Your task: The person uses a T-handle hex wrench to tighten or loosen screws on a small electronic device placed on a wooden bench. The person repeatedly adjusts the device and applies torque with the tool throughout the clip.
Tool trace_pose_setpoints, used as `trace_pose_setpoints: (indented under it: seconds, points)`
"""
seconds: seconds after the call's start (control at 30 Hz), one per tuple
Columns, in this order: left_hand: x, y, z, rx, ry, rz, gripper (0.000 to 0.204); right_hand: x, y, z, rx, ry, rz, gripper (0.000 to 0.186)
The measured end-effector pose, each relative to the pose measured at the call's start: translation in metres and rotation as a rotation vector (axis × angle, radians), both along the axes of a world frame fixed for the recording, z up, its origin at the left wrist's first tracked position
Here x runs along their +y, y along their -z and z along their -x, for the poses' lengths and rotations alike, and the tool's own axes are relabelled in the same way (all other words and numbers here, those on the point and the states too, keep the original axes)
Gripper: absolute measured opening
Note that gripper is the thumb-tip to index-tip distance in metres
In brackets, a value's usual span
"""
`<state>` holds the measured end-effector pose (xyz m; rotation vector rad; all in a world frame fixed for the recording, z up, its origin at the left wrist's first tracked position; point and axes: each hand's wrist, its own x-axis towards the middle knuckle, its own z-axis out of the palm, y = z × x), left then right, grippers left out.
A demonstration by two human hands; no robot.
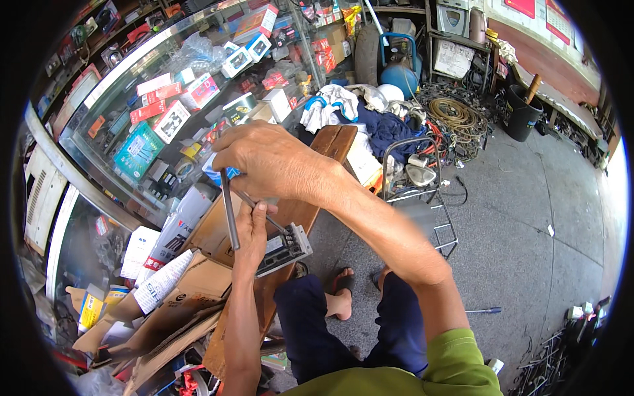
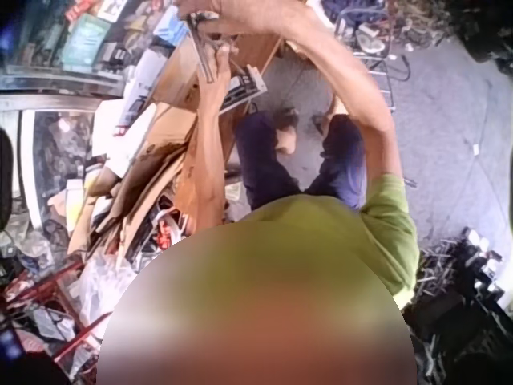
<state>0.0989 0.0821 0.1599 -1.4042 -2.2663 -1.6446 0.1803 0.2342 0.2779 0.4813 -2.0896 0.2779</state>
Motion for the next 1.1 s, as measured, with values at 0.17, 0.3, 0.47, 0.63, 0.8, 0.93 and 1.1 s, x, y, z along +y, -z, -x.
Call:
trace_pose_setpoints:
  seconds: [0.17,0.3,0.47,0.63,0.8,0.93,1.1]
  points:
    - [-0.005,0.005,-0.005,-0.076,0.036,-0.018,0.027,-0.01,-0.009,-0.003,-0.029,0.077,-0.179,0.011]
    - [-0.001,0.002,-0.001,-0.122,0.048,-0.104,0.02,-0.018,-0.02,0.013,-0.052,0.219,-0.266,0.007]
    - [-0.004,0.0,0.003,-0.088,-0.023,-0.122,0.02,-0.045,-0.021,0.033,-0.233,0.329,-0.217,0.009]
    - [-0.005,0.02,0.017,-0.215,0.097,0.027,0.038,-0.045,-0.029,0.044,-0.38,0.409,-0.057,0.015]
    - [-0.013,0.073,0.033,0.298,0.168,0.605,0.096,-0.022,-0.033,0.04,-0.507,0.324,0.076,0.024]
    - [-0.019,0.107,0.034,0.548,0.074,0.678,0.111,-0.02,-0.031,0.034,-0.461,0.35,0.198,0.022]
    - [-0.04,0.121,0.02,0.535,-0.158,0.69,0.105,-0.002,-0.036,0.038,-0.757,0.193,0.392,0.024]
